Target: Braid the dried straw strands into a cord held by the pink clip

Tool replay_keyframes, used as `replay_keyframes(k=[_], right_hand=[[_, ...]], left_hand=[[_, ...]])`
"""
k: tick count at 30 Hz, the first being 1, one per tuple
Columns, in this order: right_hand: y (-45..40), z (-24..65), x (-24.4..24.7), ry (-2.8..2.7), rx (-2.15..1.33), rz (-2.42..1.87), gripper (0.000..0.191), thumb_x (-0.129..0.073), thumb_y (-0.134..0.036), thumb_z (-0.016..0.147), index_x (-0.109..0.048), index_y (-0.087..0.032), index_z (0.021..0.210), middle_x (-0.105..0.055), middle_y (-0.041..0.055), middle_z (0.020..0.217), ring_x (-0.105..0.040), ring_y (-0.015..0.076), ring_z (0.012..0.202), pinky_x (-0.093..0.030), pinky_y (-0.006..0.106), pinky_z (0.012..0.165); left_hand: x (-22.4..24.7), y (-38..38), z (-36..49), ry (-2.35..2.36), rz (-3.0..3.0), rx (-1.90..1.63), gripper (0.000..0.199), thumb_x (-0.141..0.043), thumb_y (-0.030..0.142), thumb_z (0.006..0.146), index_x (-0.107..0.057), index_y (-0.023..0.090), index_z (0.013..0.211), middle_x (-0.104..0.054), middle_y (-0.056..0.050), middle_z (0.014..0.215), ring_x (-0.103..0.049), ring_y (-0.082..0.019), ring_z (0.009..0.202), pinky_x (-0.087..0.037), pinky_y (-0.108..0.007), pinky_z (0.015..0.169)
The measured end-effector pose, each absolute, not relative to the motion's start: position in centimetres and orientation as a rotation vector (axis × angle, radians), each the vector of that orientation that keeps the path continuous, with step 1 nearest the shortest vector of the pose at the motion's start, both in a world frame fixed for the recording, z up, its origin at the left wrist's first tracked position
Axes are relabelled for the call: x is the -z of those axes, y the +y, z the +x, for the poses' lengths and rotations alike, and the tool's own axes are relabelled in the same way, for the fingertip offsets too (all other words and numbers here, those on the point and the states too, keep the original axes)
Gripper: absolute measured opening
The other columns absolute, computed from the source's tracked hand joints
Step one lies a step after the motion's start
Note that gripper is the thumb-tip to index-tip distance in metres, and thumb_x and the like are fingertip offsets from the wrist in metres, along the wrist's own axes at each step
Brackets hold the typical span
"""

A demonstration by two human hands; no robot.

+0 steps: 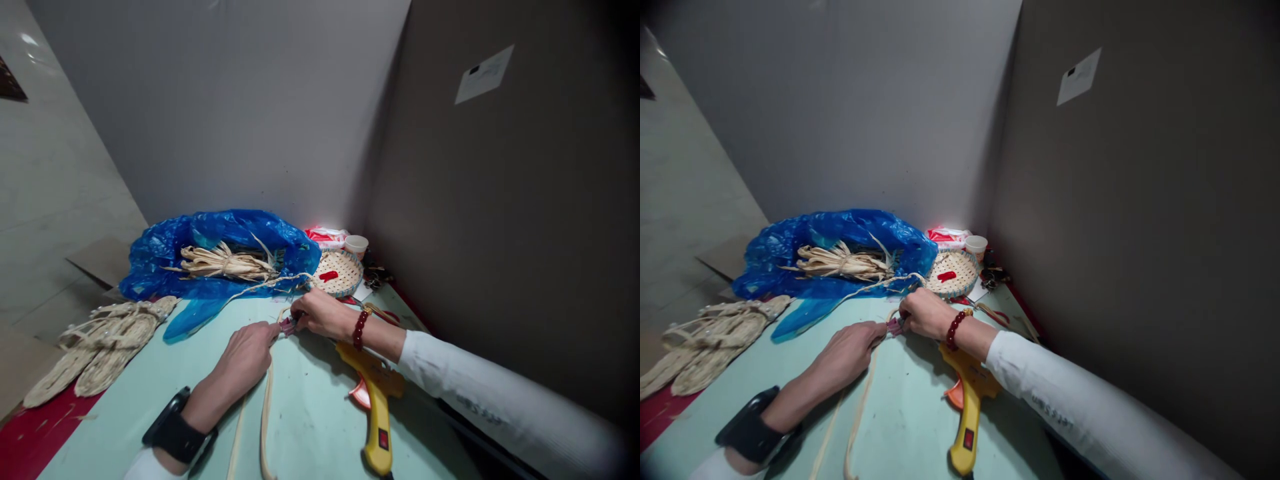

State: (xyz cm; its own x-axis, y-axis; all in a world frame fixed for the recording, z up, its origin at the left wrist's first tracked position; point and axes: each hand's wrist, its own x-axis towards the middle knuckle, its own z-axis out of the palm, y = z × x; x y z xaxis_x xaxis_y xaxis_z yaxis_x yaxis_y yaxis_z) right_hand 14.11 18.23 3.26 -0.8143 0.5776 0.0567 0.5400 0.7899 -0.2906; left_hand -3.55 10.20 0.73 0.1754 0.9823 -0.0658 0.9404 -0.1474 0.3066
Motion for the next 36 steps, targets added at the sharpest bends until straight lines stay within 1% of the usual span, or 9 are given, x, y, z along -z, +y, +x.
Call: replay_keyframes(k=[9, 11, 14, 17, 19, 24, 29, 33, 36], right_hand=[[18.1, 13.9, -3.7, -2.874, -0.350, -0.914, 0.014, -0.060, -0.012, 0.077, -0.072, -0.011, 0.086, -0.069, 0.0079, 0.074, -0.058, 0.0155, 0.068, -0.032, 0.022, 0.055], [18.0, 13.8, -3.9, -2.890, -0.347, -0.921, 0.014, -0.061, -0.013, 0.076, -0.071, -0.011, 0.086, -0.069, 0.0081, 0.074, -0.059, 0.0161, 0.068, -0.032, 0.022, 0.054], [17.9, 13.9, -4.2, -2.910, -0.364, -0.938, 0.016, -0.067, -0.021, 0.074, -0.070, -0.011, 0.087, -0.068, 0.0078, 0.073, -0.059, 0.0166, 0.066, -0.031, 0.022, 0.052], [17.7, 14.0, -4.2, -2.900, -0.388, -0.961, 0.021, -0.067, -0.025, 0.076, -0.068, -0.011, 0.092, -0.068, 0.0086, 0.075, -0.059, 0.0169, 0.066, -0.031, 0.022, 0.052], [17.6, 14.1, -4.1, -2.879, -0.405, -0.972, 0.023, -0.064, -0.025, 0.079, -0.066, -0.011, 0.096, -0.069, 0.0098, 0.079, -0.060, 0.0176, 0.068, -0.032, 0.023, 0.053], [17.2, 14.7, -3.3, -2.782, -0.474, -0.994, 0.025, -0.062, -0.014, 0.076, -0.063, -0.010, 0.101, -0.069, 0.0109, 0.084, -0.060, 0.0188, 0.072, -0.034, 0.024, 0.058], [16.9, 14.9, -2.9, -2.660, -0.626, -0.978, 0.027, -0.065, -0.026, 0.080, -0.063, -0.012, 0.102, -0.069, 0.0068, 0.086, -0.059, 0.0163, 0.075, -0.037, 0.022, 0.063], [16.8, 14.8, -2.7, -2.576, -0.755, -0.987, 0.031, -0.066, -0.037, 0.080, -0.065, -0.012, 0.099, -0.067, 0.0035, 0.082, -0.057, 0.0144, 0.071, -0.037, 0.021, 0.060], [16.9, 14.6, -2.6, -2.528, -0.820, -1.005, 0.033, -0.065, -0.039, 0.081, -0.066, -0.011, 0.099, -0.064, 0.0021, 0.077, -0.054, 0.0128, 0.067, -0.035, 0.021, 0.057]], left_hand=[[-0.8, 10.2, -3.5, 1.819, 2.218, -0.230, 0.034, -0.043, 0.009, 0.080, -0.067, 0.025, 0.097, -0.072, -0.010, 0.094, -0.064, -0.026, 0.094, -0.039, -0.030, 0.075], [-0.8, 10.1, -3.5, 1.819, 2.215, -0.230, 0.033, -0.043, 0.010, 0.080, -0.067, 0.026, 0.096, -0.072, -0.009, 0.093, -0.064, -0.026, 0.093, -0.039, -0.030, 0.074], [-0.8, 10.1, -3.5, 1.830, 2.201, -0.229, 0.031, -0.043, 0.011, 0.080, -0.067, 0.026, 0.093, -0.071, -0.008, 0.089, -0.064, -0.025, 0.088, -0.038, -0.029, 0.071], [-0.7, 10.1, -3.5, 1.845, 2.187, -0.237, 0.027, -0.043, 0.012, 0.080, -0.066, 0.025, 0.087, -0.070, -0.008, 0.086, -0.063, -0.025, 0.085, -0.037, -0.029, 0.069], [-0.7, 10.0, -3.5, 1.851, 2.179, -0.246, 0.024, -0.042, 0.013, 0.081, -0.064, 0.024, 0.080, -0.069, -0.008, 0.083, -0.063, -0.025, 0.083, -0.035, -0.029, 0.067], [-1.0, 9.5, -3.4, 1.829, 2.160, -0.272, 0.023, -0.040, 0.016, 0.084, -0.054, 0.022, 0.067, -0.067, -0.007, 0.074, -0.061, -0.024, 0.075, -0.032, -0.029, 0.063], [-1.0, 8.8, -3.5, 1.814, 2.112, -0.335, 0.022, -0.039, 0.020, 0.084, -0.045, 0.023, 0.063, -0.063, -0.005, 0.071, -0.057, -0.022, 0.072, -0.030, -0.028, 0.062], [-0.6, 8.4, -3.6, 1.827, 2.026, -0.442, 0.020, -0.038, 0.022, 0.082, -0.041, 0.023, 0.062, -0.058, -0.002, 0.068, -0.054, -0.021, 0.070, -0.031, -0.028, 0.062], [-0.3, 8.5, -3.7, 1.851, 1.943, -0.524, 0.020, -0.039, 0.025, 0.081, -0.041, 0.023, 0.061, -0.052, 0.000, 0.061, -0.052, -0.021, 0.066, -0.031, -0.028, 0.061]])
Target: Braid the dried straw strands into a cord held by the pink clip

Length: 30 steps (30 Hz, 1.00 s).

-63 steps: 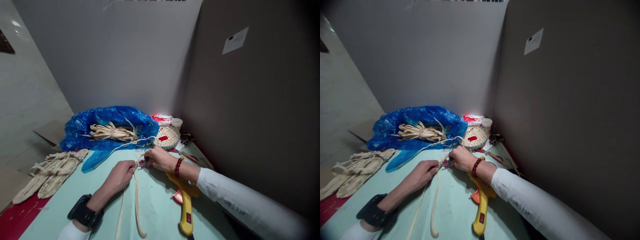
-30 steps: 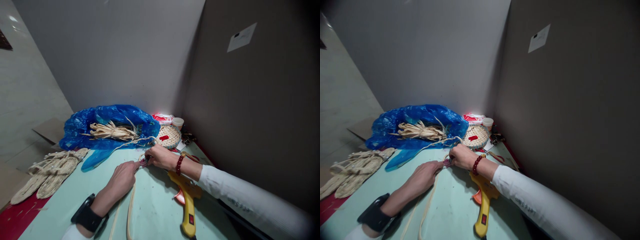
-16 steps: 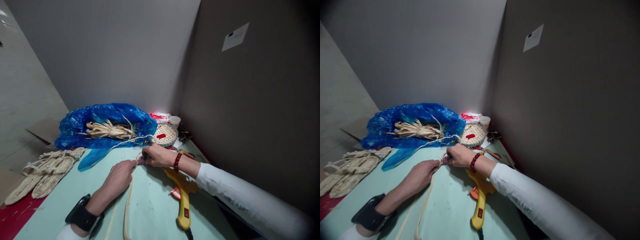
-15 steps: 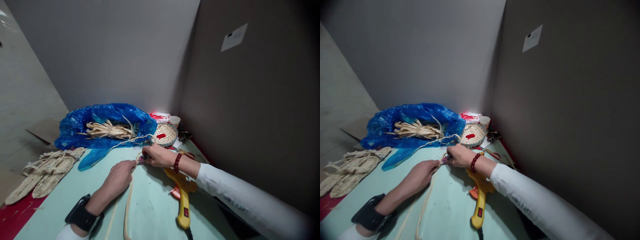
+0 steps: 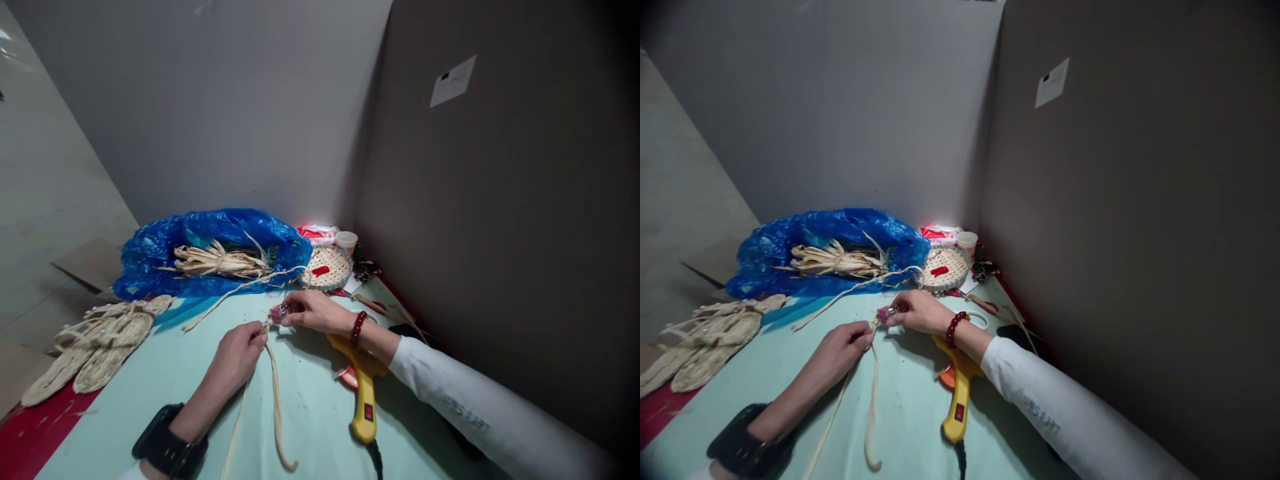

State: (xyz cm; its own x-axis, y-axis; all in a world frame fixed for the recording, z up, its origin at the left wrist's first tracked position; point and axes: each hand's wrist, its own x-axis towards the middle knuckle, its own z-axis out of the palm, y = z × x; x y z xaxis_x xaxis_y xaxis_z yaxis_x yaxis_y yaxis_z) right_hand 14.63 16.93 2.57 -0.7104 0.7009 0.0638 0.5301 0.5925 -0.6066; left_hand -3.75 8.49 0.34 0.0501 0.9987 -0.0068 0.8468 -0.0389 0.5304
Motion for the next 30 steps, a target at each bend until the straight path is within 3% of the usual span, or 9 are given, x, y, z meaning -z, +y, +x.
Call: replay_keyframes(k=[3, 6, 10, 15, 20, 30], right_hand=[[17.1, 14.7, -2.6, -2.506, -0.860, -1.000, 0.033, -0.062, -0.041, 0.084, -0.068, -0.011, 0.098, -0.063, 0.0014, 0.076, -0.050, 0.0118, 0.065, -0.034, 0.020, 0.056], [17.0, 14.9, -2.8, -2.513, -0.875, -0.983, 0.028, -0.061, -0.037, 0.085, -0.069, -0.011, 0.094, -0.062, 0.0003, 0.074, -0.049, 0.0109, 0.064, -0.033, 0.020, 0.057], [16.3, 15.2, -2.8, -2.545, -0.843, -0.973, 0.023, -0.063, -0.032, 0.084, -0.071, -0.010, 0.081, -0.056, -0.0017, 0.061, -0.043, 0.0100, 0.060, -0.030, 0.020, 0.056], [16.2, 15.0, -2.4, -2.554, -0.810, -0.995, 0.022, -0.062, -0.028, 0.084, -0.072, -0.010, 0.080, -0.054, -0.0015, 0.058, -0.042, 0.0098, 0.058, -0.029, 0.021, 0.055], [17.1, 15.0, -2.5, -2.572, -0.858, -1.006, 0.020, -0.064, -0.026, 0.082, -0.075, -0.010, 0.083, -0.059, -0.0005, 0.061, -0.048, 0.0104, 0.061, -0.032, 0.019, 0.057], [17.6, 15.0, -3.3, -2.622, -0.881, -0.957, 0.019, -0.066, -0.025, 0.081, -0.076, -0.009, 0.084, -0.064, 0.0016, 0.066, -0.053, 0.0116, 0.065, -0.035, 0.019, 0.060]], left_hand=[[-0.1, 8.6, -3.9, 1.851, 1.887, -0.607, 0.020, -0.041, 0.027, 0.079, -0.048, 0.022, 0.062, -0.054, -0.001, 0.066, -0.054, -0.022, 0.071, -0.035, -0.029, 0.065], [0.1, 8.8, -4.1, 1.831, 1.855, -0.702, 0.018, -0.044, 0.026, 0.078, -0.057, 0.021, 0.067, -0.059, -0.006, 0.086, -0.057, -0.024, 0.085, -0.038, -0.032, 0.076], [0.2, 9.1, -4.3, 1.733, 1.831, -0.786, 0.020, -0.046, 0.024, 0.076, -0.055, 0.021, 0.058, -0.063, -0.008, 0.103, -0.059, -0.024, 0.097, -0.040, -0.031, 0.083], [0.3, 9.4, -4.3, 1.696, 1.794, -0.813, 0.026, -0.047, 0.023, 0.075, -0.047, 0.023, 0.049, -0.069, -0.008, 0.098, -0.057, -0.028, 0.110, -0.039, -0.034, 0.085], [0.5, 9.3, -4.3, 1.617, 1.846, -0.777, 0.027, -0.047, 0.023, 0.076, -0.042, 0.025, 0.049, -0.070, -0.005, 0.075, -0.050, -0.026, 0.123, -0.039, -0.032, 0.087], [0.2, 9.2, -4.3, 1.546, 1.932, -0.740, 0.025, -0.044, 0.023, 0.077, -0.041, 0.024, 0.052, -0.072, -0.007, 0.089, -0.052, -0.028, 0.119, -0.040, -0.033, 0.086]])
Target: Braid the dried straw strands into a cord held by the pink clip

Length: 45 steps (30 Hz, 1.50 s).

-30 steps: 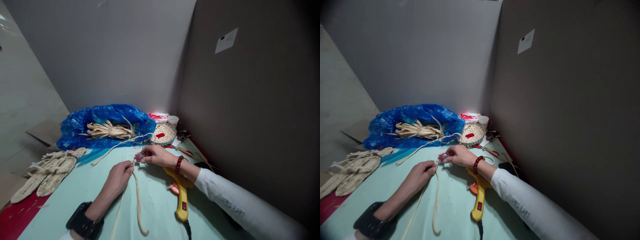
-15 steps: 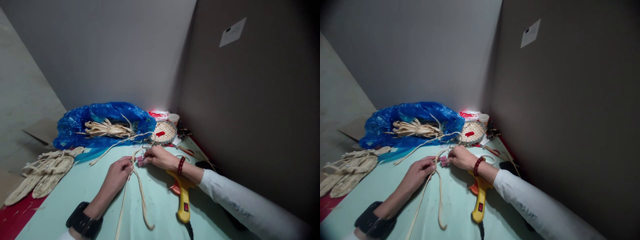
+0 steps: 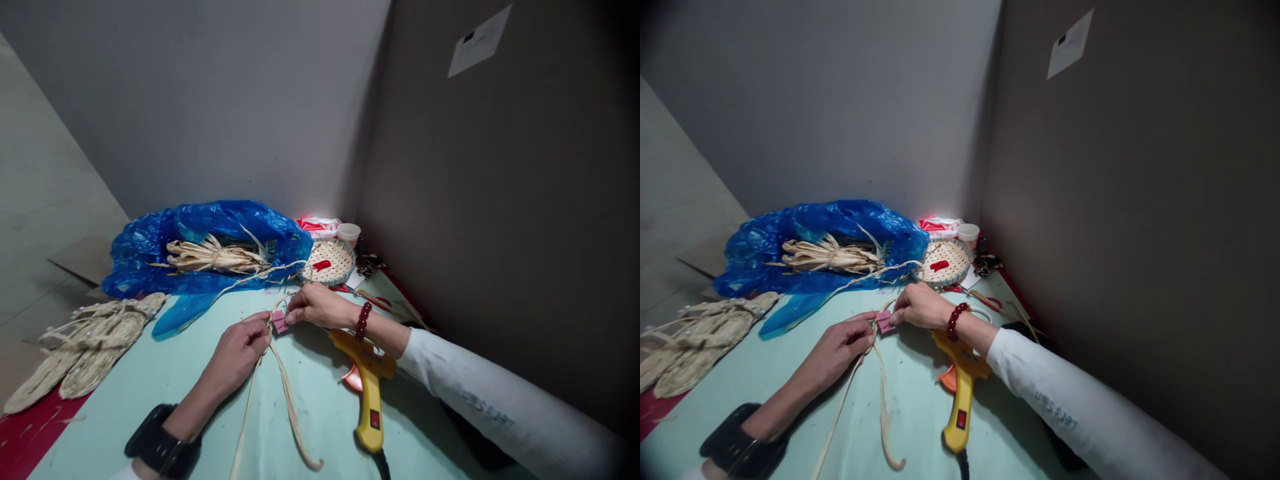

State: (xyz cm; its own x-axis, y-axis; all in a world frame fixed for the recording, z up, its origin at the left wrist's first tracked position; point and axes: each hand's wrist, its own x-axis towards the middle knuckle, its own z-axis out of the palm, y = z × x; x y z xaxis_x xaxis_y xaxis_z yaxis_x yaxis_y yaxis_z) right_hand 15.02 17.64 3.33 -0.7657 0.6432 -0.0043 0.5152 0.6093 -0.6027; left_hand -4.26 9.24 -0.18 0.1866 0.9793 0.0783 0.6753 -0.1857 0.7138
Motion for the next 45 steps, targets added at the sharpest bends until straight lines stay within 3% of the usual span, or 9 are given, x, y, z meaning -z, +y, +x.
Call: replay_keyframes(k=[7, 23, 29, 34, 39, 45], right_hand=[[17.7, 14.7, -3.7, -2.653, -0.849, -0.952, 0.017, -0.067, -0.023, 0.079, -0.076, -0.009, 0.083, -0.066, 0.0024, 0.064, -0.054, 0.0116, 0.064, -0.035, 0.019, 0.059], [17.6, 15.1, -3.5, -2.619, -0.883, -0.951, 0.017, -0.065, -0.025, 0.079, -0.075, -0.011, 0.082, -0.063, 0.0006, 0.064, -0.051, 0.0116, 0.063, -0.034, 0.020, 0.059], [17.4, 15.3, -3.7, -2.618, -0.972, -0.876, 0.022, -0.063, -0.030, 0.082, -0.072, -0.012, 0.092, -0.066, 0.0015, 0.076, -0.053, 0.0126, 0.069, -0.035, 0.020, 0.063], [17.1, 15.6, -3.6, -2.489, -1.001, -1.003, 0.039, -0.065, -0.030, 0.079, -0.063, -0.008, 0.112, -0.068, 0.0046, 0.081, -0.056, 0.0147, 0.070, -0.038, 0.022, 0.061], [16.5, 16.0, -3.8, -2.382, -0.990, -1.037, 0.029, -0.062, -0.038, 0.082, -0.070, -0.013, 0.096, -0.067, 0.0032, 0.083, -0.058, 0.0149, 0.073, -0.040, 0.021, 0.060], [14.0, 16.4, -3.5, -2.235, -0.817, -1.228, 0.030, -0.046, -0.022, 0.090, -0.060, -0.011, 0.113, -0.068, 0.0076, 0.094, -0.060, 0.0163, 0.082, -0.043, 0.023, 0.070]], left_hand=[[-0.2, 9.1, -3.8, 1.518, 1.981, -0.753, 0.023, -0.045, 0.022, 0.077, -0.047, 0.023, 0.054, -0.072, -0.006, 0.097, -0.058, -0.027, 0.110, -0.043, -0.032, 0.085], [0.5, 8.9, -3.3, 1.518, 2.005, -0.835, 0.024, -0.042, 0.017, 0.082, -0.049, 0.022, 0.060, -0.068, -0.009, 0.114, -0.056, -0.023, 0.114, -0.042, -0.032, 0.088], [0.1, 8.6, -3.2, 1.460, 2.010, -0.795, 0.023, -0.042, 0.017, 0.082, -0.044, 0.023, 0.060, -0.069, -0.007, 0.106, -0.057, -0.023, 0.113, -0.043, -0.029, 0.087], [0.1, 8.6, -3.0, 1.491, 1.980, -0.790, 0.023, -0.043, 0.020, 0.082, -0.044, 0.024, 0.059, -0.070, -0.008, 0.103, -0.054, -0.025, 0.118, -0.042, -0.032, 0.090], [0.7, 8.8, -3.1, 1.531, 1.942, -0.840, 0.021, -0.044, 0.023, 0.081, -0.047, 0.024, 0.060, -0.071, -0.010, 0.105, -0.054, -0.029, 0.119, -0.043, -0.036, 0.088], [0.8, 8.7, -3.2, 1.498, 1.872, -0.896, 0.021, -0.048, 0.025, 0.078, -0.050, 0.023, 0.057, -0.068, -0.009, 0.115, -0.059, -0.029, 0.110, -0.042, -0.037, 0.088]])
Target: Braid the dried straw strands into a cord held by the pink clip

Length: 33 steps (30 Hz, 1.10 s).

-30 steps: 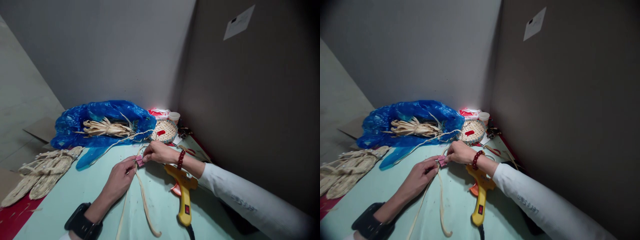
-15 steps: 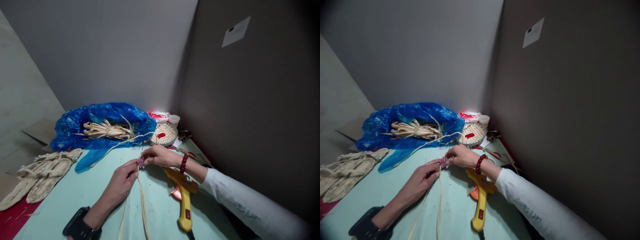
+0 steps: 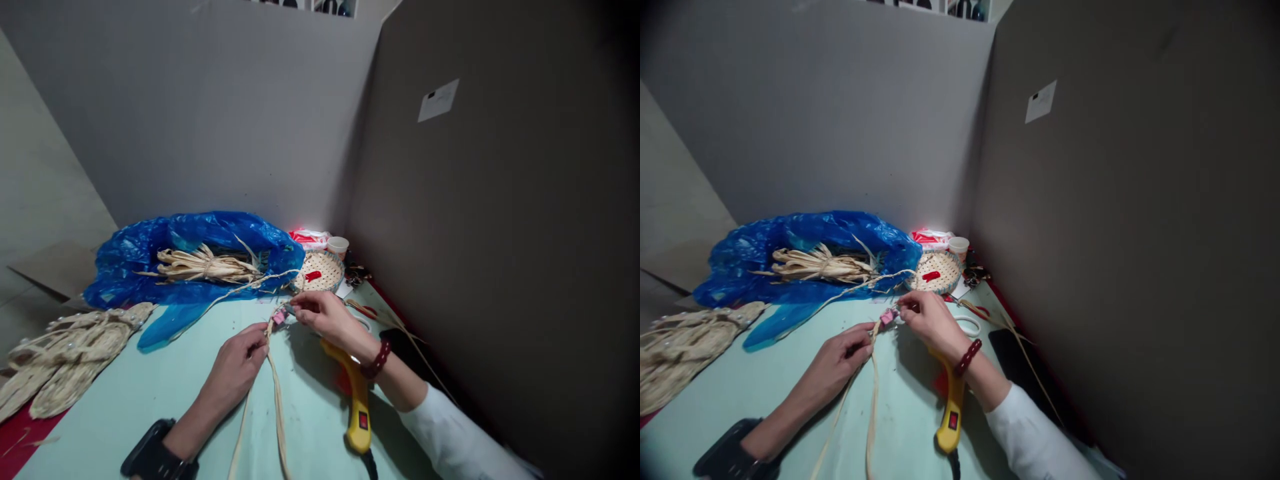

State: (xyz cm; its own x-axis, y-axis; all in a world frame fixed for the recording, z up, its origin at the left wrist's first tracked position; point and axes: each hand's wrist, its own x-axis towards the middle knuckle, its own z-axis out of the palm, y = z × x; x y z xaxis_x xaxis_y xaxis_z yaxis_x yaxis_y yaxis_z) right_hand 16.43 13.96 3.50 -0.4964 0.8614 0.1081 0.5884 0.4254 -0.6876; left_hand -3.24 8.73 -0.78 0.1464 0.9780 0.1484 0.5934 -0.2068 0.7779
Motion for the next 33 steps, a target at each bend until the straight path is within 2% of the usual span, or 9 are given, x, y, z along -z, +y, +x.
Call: replay_keyframes(k=[7, 10, 13, 15, 17, 20, 22, 27, 33], right_hand=[[12.2, 14.8, -3.1, -2.325, -0.425, -1.407, 0.038, -0.054, -0.011, 0.079, -0.055, -0.013, 0.117, -0.059, 0.0132, 0.110, -0.054, 0.0223, 0.101, -0.039, 0.029, 0.082], [13.0, 13.7, -3.0, -2.435, -0.298, -1.459, 0.029, -0.051, -0.007, 0.080, -0.059, -0.013, 0.107, -0.061, 0.0143, 0.106, -0.056, 0.0239, 0.098, -0.039, 0.031, 0.078], [14.1, 12.8, -3.3, -2.534, -0.202, -1.479, 0.024, -0.047, -0.005, 0.081, -0.060, -0.012, 0.099, -0.064, 0.0155, 0.098, -0.057, 0.0253, 0.094, -0.038, 0.033, 0.077], [14.4, 12.6, -3.5, -2.581, -0.159, -1.470, 0.021, -0.046, -0.006, 0.082, -0.061, -0.012, 0.096, -0.065, 0.0150, 0.092, -0.058, 0.0253, 0.091, -0.038, 0.033, 0.077], [14.5, 12.7, -3.5, -2.609, -0.129, -1.456, 0.018, -0.045, -0.008, 0.084, -0.061, -0.013, 0.091, -0.065, 0.0141, 0.091, -0.058, 0.0245, 0.090, -0.037, 0.033, 0.077], [13.9, 13.1, -3.1, -2.608, -0.101, -1.470, 0.018, -0.045, -0.009, 0.086, -0.062, -0.015, 0.085, -0.065, 0.0129, 0.093, -0.057, 0.0235, 0.090, -0.037, 0.032, 0.076], [13.3, 13.3, -2.6, -2.579, -0.086, -1.512, 0.018, -0.045, -0.009, 0.086, -0.062, -0.014, 0.085, -0.065, 0.0131, 0.092, -0.057, 0.0247, 0.090, -0.036, 0.033, 0.076], [12.2, 13.2, -1.9, -2.509, -0.069, -1.555, 0.026, -0.041, -0.001, 0.084, -0.060, -0.012, 0.098, -0.063, 0.0142, 0.091, -0.055, 0.0266, 0.091, -0.036, 0.036, 0.078], [11.8, 13.1, -1.8, -2.502, -0.136, -1.454, 0.012, -0.050, -0.020, 0.088, -0.061, -0.015, 0.086, -0.060, 0.0147, 0.100, -0.053, 0.0269, 0.095, -0.038, 0.035, 0.079]], left_hand=[[0.6, 8.7, -3.5, 1.425, 1.736, -0.977, 0.022, -0.054, 0.025, 0.071, -0.049, 0.021, 0.051, -0.070, -0.009, 0.112, -0.060, -0.027, 0.106, -0.042, -0.034, 0.086], [1.0, 9.1, -3.9, 1.434, 1.616, -1.031, 0.023, -0.054, 0.029, 0.071, -0.050, 0.019, 0.051, -0.071, -0.009, 0.105, -0.063, -0.017, 0.061, -0.045, -0.029, 0.056], [1.4, 9.4, -4.3, 1.445, 1.496, -1.065, 0.027, -0.052, 0.034, 0.073, -0.047, 0.018, 0.051, -0.071, -0.009, 0.098, -0.036, -0.004, 0.032, -0.029, -0.024, 0.037], [1.6, 9.5, -4.3, 1.442, 1.453, -1.085, 0.028, -0.052, 0.035, 0.072, -0.045, 0.018, 0.051, -0.070, -0.008, 0.100, -0.031, -0.002, 0.031, -0.026, -0.023, 0.036], [1.7, 9.6, -4.3, 1.437, 1.443, -1.102, 0.027, -0.054, 0.033, 0.072, -0.045, 0.018, 0.050, -0.069, -0.008, 0.103, -0.039, -0.004, 0.035, -0.029, -0.024, 0.038], [1.8, 9.6, -4.2, 1.419, 1.473, -1.125, 0.025, -0.058, 0.029, 0.070, -0.048, 0.019, 0.049, -0.070, -0.008, 0.097, -0.059, -0.016, 0.062, -0.041, -0.026, 0.055], [1.8, 9.5, -4.2, 1.409, 1.488, -1.127, 0.024, -0.059, 0.028, 0.069, -0.047, 0.020, 0.049, -0.070, -0.007, 0.089, -0.060, -0.020, 0.073, -0.043, -0.028, 0.063], [1.9, 9.4, -4.1, 1.390, 1.478, -1.071, 0.024, -0.058, 0.034, 0.070, -0.047, 0.020, 0.054, -0.062, 0.000, 0.065, -0.046, -0.013, 0.051, -0.034, -0.024, 0.051], [1.8, 9.2, -3.8, 1.376, 1.518, -0.998, 0.022, -0.054, 0.037, 0.073, -0.050, 0.020, 0.060, -0.036, 0.009, 0.047, -0.033, -0.011, 0.043, -0.024, -0.023, 0.045]])
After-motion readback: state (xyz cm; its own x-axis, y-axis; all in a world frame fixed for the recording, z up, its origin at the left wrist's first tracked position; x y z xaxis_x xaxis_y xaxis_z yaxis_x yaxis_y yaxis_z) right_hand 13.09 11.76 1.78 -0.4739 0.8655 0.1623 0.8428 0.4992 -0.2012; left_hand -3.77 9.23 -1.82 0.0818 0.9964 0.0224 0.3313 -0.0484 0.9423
